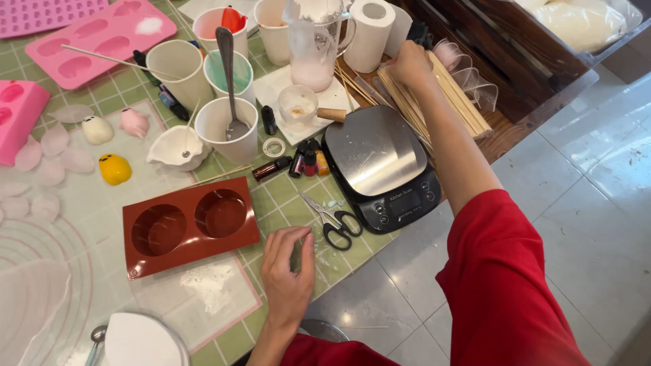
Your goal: Preparing and cutting wax shapes for candle components.
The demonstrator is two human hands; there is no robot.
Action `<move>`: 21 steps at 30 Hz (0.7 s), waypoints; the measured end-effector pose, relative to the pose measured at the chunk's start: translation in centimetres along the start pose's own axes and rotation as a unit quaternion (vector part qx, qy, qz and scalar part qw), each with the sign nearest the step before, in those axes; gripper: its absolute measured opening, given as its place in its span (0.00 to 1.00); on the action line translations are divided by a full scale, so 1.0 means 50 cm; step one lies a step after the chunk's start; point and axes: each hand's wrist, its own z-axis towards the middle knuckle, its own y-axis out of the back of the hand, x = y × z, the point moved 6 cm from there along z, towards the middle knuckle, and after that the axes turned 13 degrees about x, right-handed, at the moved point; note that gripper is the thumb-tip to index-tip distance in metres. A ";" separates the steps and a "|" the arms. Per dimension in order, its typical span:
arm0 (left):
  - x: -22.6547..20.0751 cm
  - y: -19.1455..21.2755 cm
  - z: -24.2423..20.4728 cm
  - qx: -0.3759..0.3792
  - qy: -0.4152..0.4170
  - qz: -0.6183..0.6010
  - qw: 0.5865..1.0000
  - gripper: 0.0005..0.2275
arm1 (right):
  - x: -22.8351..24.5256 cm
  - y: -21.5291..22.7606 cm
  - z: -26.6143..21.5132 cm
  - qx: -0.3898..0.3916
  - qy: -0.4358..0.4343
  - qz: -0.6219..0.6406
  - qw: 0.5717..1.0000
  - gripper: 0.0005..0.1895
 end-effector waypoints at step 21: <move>0.003 0.004 0.002 0.000 -0.005 -0.023 1.000 0.05 | -0.017 0.115 0.052 -0.106 -0.039 0.360 0.926 0.05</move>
